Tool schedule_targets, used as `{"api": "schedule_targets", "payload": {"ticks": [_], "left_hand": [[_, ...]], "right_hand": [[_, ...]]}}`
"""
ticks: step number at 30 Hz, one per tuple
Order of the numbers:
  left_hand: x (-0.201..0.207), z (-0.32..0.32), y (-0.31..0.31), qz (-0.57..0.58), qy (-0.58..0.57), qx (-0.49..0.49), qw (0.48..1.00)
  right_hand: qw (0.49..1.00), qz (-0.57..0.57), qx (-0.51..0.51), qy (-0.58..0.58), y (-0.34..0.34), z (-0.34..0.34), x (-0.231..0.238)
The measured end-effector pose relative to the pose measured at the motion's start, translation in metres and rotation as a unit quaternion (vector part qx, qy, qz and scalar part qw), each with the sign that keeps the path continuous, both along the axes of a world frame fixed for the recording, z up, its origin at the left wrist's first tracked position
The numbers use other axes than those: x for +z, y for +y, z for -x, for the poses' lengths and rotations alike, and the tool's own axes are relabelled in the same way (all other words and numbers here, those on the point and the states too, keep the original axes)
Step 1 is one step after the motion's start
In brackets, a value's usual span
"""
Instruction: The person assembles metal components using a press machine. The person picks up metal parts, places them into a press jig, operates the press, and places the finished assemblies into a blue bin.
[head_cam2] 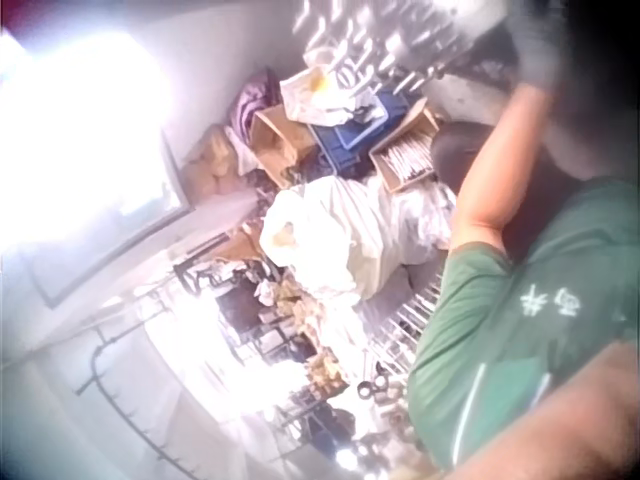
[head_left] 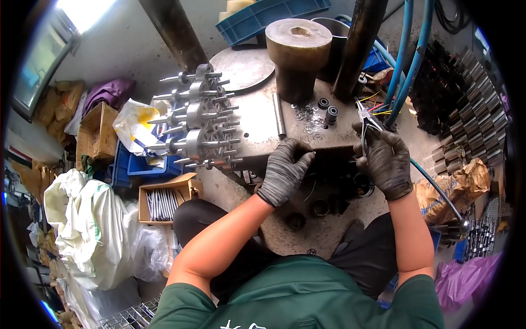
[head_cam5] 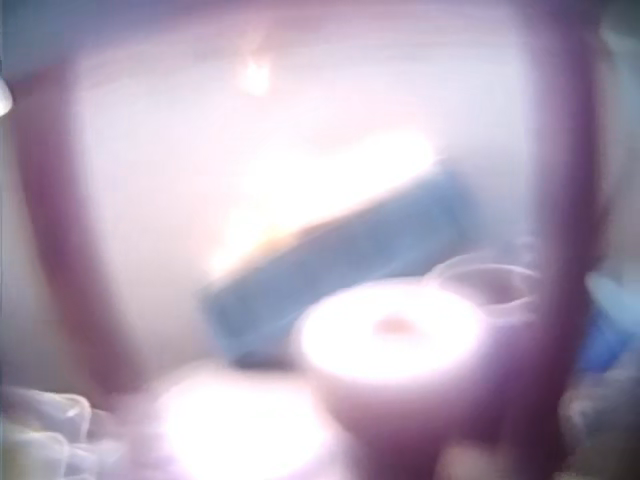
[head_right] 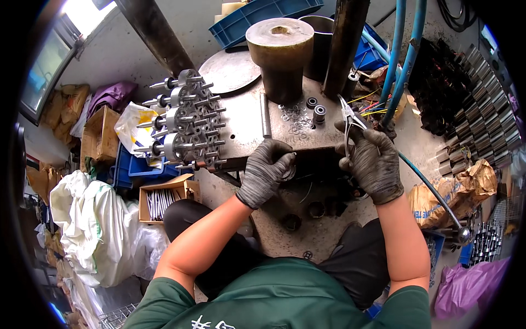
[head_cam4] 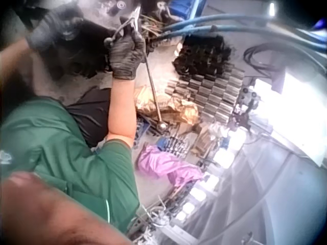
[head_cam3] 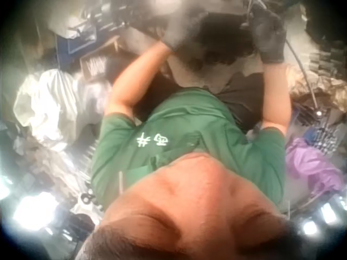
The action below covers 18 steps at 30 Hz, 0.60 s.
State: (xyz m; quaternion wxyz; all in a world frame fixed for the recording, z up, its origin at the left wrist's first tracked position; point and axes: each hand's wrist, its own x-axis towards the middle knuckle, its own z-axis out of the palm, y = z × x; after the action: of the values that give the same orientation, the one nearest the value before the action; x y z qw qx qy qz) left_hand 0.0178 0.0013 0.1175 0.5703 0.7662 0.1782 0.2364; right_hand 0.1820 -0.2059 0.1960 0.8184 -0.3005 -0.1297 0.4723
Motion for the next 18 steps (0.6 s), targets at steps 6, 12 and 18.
{"api": "schedule_targets", "payload": {"ticks": [6,12,18], "left_hand": [[0.027,0.019,0.008,0.455,0.007,-0.065,0.888],[0.014,0.019,0.017,0.570,-0.034,-0.106,0.814],[0.013,0.015,0.014,0.583,-0.049,-0.125,0.802]], "right_hand": [[0.825,0.235,-0.026,-0.513,-0.010,0.042,0.003],[0.497,0.171,-0.116,-0.843,0.010,0.039,0.005],[0.477,0.178,-0.113,-0.853,0.013,0.037,0.005]]}}
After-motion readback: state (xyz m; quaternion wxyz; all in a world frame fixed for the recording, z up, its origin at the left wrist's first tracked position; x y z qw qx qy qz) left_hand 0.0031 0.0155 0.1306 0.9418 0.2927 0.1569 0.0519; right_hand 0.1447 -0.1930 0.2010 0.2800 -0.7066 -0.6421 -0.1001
